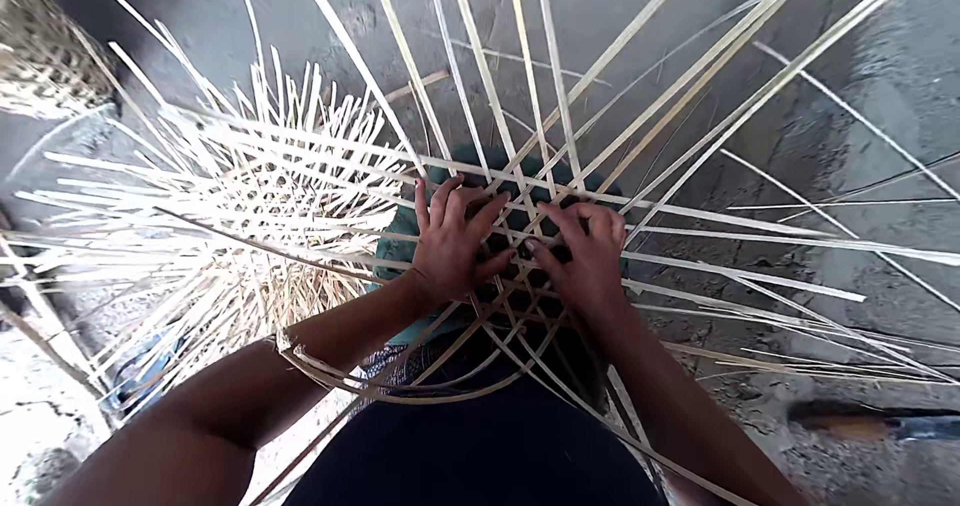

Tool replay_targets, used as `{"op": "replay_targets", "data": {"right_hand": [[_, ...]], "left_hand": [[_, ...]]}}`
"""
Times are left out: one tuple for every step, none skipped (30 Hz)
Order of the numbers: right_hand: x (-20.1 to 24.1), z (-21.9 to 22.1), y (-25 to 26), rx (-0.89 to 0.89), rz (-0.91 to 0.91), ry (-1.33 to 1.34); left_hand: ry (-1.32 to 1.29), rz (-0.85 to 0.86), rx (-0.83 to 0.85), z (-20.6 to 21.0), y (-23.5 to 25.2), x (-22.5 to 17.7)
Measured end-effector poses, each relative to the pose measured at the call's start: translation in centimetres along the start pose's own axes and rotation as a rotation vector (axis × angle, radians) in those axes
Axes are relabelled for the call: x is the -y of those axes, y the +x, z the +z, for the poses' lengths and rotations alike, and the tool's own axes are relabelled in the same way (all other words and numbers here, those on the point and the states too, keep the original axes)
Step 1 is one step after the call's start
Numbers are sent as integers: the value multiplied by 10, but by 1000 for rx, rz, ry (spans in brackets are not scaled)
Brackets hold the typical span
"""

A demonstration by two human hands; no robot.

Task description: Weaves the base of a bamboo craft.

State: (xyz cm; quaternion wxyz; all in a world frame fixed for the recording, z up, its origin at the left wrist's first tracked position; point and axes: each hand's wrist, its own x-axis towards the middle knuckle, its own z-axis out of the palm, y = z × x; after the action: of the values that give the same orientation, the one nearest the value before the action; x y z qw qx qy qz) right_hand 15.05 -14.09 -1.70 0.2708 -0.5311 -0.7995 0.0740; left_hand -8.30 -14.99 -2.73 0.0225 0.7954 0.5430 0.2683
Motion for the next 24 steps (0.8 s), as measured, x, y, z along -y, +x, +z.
{"op": "replay_targets", "data": {"right_hand": [[-2,-11,2,8,9,58],[-5,-26,3,20,34,100],[-9,-42,3,25,68,130],[-15,-58,2,20,105,146],[-21,-71,-1,21,153,166],[-27,-81,-5,29,217,195],[-30,-88,-10,60,292,218],[-32,-92,-14,109,353,225],[-31,-93,-18,170,382,199],[-29,-91,-22,239,394,152],[-25,-87,-26,287,392,99],[-21,-81,-29,298,374,53],[-18,-77,-31,302,356,13],[-15,-73,-32,294,331,-30],[-14,-71,-33,290,309,-67],[-14,-69,-33,290,295,-89],[-13,-68,-33,296,290,-98],[-12,-67,-32,302,288,-96],[-10,-67,-31,307,289,-87],[-10,-67,-30,317,294,-85],[-10,-68,-30,331,299,-92],[-11,-71,-30,354,305,-112],[-12,-74,-30,374,306,-139],[-15,-77,-30,382,293,-166]], "left_hand": [[-23,-4,-4,-6,0,1],[-46,-17,0,-14,0,2],[-49,-41,20,-25,0,4],[-43,-65,53,-38,0,6],[-41,-81,87,-50,0,10],[-46,-95,133,-60,0,15],[-54,-106,185,-69,0,19],[-79,-119,242,-74,0,23],[-92,-130,295,-78,-2,25],[-82,-129,339,-79,-3,25],[-57,-119,370,-79,-4,23],[-33,-106,396,-78,-5,21],[-15,-90,414,-77,-5,19],[-3,-78,429,-76,-6,17],[6,-66,434,-73,-6,15],[4,-59,434,-71,-6,14],[-2,-52,427,-69,-7,13],[-12,-45,420,-66,-7,13],[-22,-37,409,-64,-8,14],[-29,-29,399,-62,-9,15],[-39,-25,395,-62,-10,16],[-48,-18,390,-62,-11,17],[-45,-7,394,-63,-11,17],[-32,5,399,-64,-11,18]]}}
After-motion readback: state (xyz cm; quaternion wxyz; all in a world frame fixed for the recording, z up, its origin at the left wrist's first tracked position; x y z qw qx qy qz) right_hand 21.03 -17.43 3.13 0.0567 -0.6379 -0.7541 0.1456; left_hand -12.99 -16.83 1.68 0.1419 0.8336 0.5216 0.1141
